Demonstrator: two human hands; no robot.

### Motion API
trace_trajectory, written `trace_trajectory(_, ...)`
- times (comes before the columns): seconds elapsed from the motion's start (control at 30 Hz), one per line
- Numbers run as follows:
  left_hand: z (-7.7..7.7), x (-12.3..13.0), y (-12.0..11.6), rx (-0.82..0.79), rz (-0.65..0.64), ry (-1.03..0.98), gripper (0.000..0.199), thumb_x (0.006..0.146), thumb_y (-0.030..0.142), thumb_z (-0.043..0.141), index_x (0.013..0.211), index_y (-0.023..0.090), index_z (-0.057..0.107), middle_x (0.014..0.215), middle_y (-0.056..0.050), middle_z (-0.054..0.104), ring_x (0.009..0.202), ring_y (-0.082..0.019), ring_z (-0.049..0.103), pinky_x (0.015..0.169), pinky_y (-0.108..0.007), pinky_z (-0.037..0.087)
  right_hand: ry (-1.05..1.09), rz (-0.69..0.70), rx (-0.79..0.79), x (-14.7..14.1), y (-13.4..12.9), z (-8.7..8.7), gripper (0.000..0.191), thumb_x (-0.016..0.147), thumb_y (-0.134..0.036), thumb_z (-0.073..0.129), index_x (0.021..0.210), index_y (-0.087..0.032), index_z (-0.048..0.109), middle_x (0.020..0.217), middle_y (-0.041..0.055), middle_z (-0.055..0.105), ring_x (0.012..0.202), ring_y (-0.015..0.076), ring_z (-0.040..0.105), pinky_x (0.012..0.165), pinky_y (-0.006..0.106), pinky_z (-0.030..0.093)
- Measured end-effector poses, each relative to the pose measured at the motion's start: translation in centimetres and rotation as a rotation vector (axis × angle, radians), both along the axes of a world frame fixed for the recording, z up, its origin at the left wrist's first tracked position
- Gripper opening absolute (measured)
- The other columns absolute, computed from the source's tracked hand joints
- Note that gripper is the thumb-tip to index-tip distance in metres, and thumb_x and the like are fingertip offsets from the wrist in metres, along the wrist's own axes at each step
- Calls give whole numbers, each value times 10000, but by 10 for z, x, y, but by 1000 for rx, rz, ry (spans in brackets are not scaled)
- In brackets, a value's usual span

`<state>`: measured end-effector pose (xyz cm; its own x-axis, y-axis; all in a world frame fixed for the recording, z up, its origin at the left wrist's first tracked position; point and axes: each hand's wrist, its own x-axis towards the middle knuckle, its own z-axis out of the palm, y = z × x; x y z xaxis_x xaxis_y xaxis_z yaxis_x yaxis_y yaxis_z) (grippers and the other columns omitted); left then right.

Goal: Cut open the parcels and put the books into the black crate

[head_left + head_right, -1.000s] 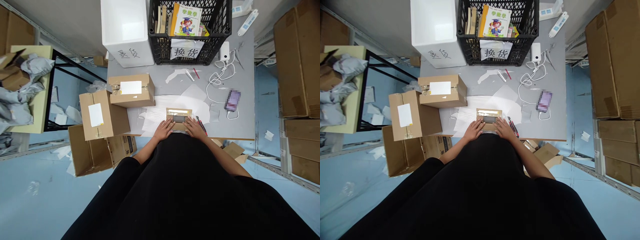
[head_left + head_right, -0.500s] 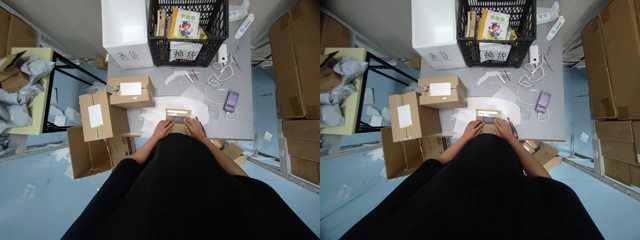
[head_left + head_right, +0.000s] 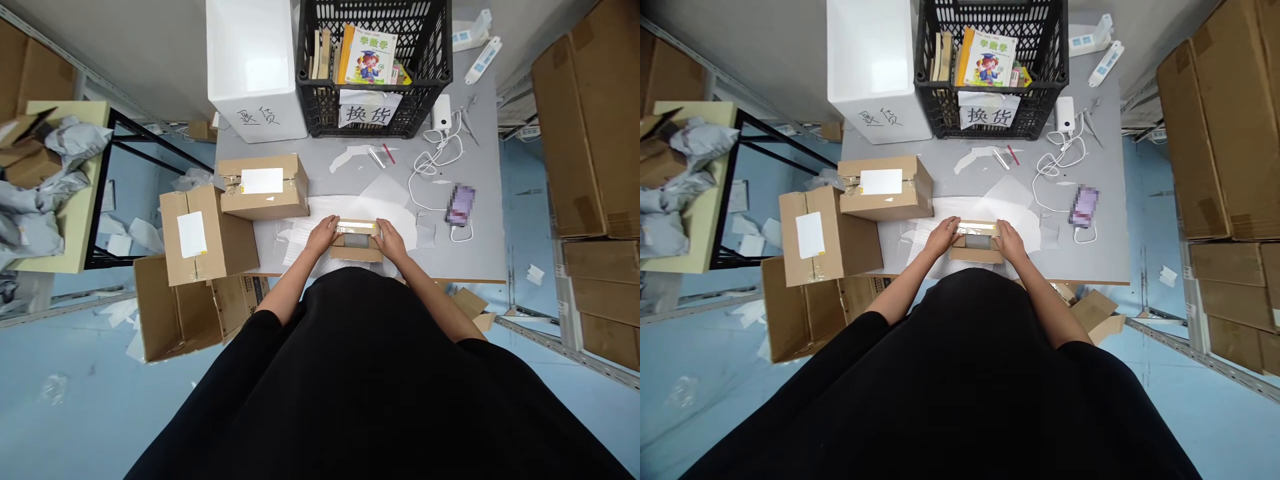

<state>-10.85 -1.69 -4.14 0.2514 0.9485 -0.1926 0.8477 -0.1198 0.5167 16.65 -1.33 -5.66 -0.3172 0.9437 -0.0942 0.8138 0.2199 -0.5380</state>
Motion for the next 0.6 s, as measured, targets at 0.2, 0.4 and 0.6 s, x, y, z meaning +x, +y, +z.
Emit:
trace_trajectory(0.2,-13,10,-1,85,56,-48,441,994,293,455,1421,194,506,1480,-160,500,1385,-299,451,1092,-414,426,-127,-55,45,-6,7,-3,430,982,-186,337,1340,-133,570,1322,165,616,1186,278,568,1014,405,463)
trace_trajectory(0.4,-5,17,17,82,190,-59,224,1010,325,429,1038,214,620,1011,-131,658,1058,-281,596,962,-383,429,-72,-190,42,-14,18,-2,364,1044,-347,328,1048,-186,653,1069,118,681,975,240,595,824,317,437)
trace_trajectory(0.6,-10,17,34,-12,459,-279,330,949,327,547,1257,229,482,871,-38,630,853,-224,616,792,-310,439,24,-419,-55,-26,32,-4,388,1038,-433,348,777,-216,535,848,74,646,775,203,531,701,291,347)
